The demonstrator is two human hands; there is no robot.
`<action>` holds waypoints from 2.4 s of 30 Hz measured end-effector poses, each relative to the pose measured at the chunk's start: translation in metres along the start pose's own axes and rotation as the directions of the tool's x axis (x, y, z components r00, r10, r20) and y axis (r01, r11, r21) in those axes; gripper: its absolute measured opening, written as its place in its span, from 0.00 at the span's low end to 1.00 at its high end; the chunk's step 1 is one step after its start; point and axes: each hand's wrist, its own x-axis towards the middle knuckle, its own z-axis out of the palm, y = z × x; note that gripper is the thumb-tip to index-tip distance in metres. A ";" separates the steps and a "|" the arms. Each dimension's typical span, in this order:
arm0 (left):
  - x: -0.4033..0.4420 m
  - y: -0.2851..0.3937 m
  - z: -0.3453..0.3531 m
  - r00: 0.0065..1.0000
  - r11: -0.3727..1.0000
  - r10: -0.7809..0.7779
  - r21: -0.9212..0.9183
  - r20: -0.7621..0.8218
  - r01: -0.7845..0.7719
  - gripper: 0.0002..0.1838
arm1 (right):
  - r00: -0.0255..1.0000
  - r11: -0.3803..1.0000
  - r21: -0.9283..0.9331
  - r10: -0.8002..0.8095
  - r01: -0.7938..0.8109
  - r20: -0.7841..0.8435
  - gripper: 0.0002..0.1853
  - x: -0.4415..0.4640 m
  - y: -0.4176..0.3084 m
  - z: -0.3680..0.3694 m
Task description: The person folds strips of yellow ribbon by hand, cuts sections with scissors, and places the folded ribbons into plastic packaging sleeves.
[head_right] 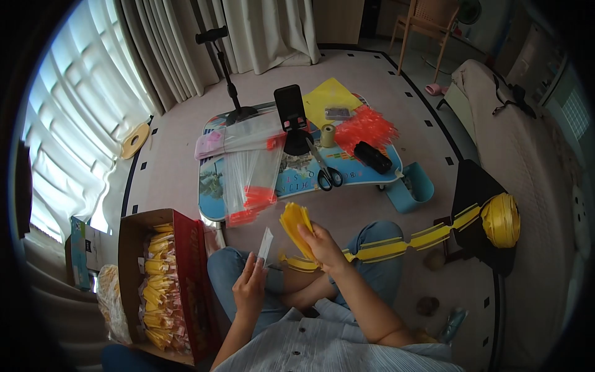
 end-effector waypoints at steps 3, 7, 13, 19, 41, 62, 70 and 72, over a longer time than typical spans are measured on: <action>-0.006 0.000 0.005 0.983 0.986 0.169 -0.017 0.074 -0.168 0.21 | 0.993 0.994 -0.011 0.108 -0.108 0.045 0.16 -0.005 0.011 -0.009; -0.010 0.018 -0.001 0.987 0.900 -0.001 -0.430 0.162 0.071 0.40 | 0.974 0.993 -0.056 0.116 -0.107 0.197 0.15 0.001 -0.003 -0.010; -0.019 0.014 -0.020 0.601 -0.208 0.128 -0.571 0.789 0.794 0.38 | 0.848 0.828 -0.532 0.144 0.179 0.510 0.15 -0.004 -0.038 0.026; -0.013 -0.004 -0.017 0.666 0.073 -0.212 -0.668 0.715 0.741 0.13 | 0.896 0.709 -0.591 -0.132 0.384 0.424 0.13 -0.011 -0.046 0.025; 0.000 0.008 -0.023 0.785 -0.171 -0.454 -0.905 0.422 0.389 0.18 | 0.872 0.554 -0.787 0.206 0.270 0.445 0.18 -0.047 -0.047 0.030; 0.009 0.036 -0.016 0.782 -0.259 -0.412 -0.883 0.468 0.392 0.15 | 0.893 0.554 -0.781 0.138 0.288 0.428 0.39 -0.040 -0.025 0.017; 0.011 0.044 -0.010 0.820 -0.186 -0.445 -0.933 0.360 0.309 0.15 | 0.908 0.595 -0.725 -0.020 0.347 0.418 0.36 -0.039 -0.002 0.009; 0.016 0.050 -0.013 0.815 -0.204 -0.459 -0.935 0.353 0.290 0.16 | 0.915 0.566 -0.763 0.034 0.314 0.402 0.36 -0.040 -0.008 0.011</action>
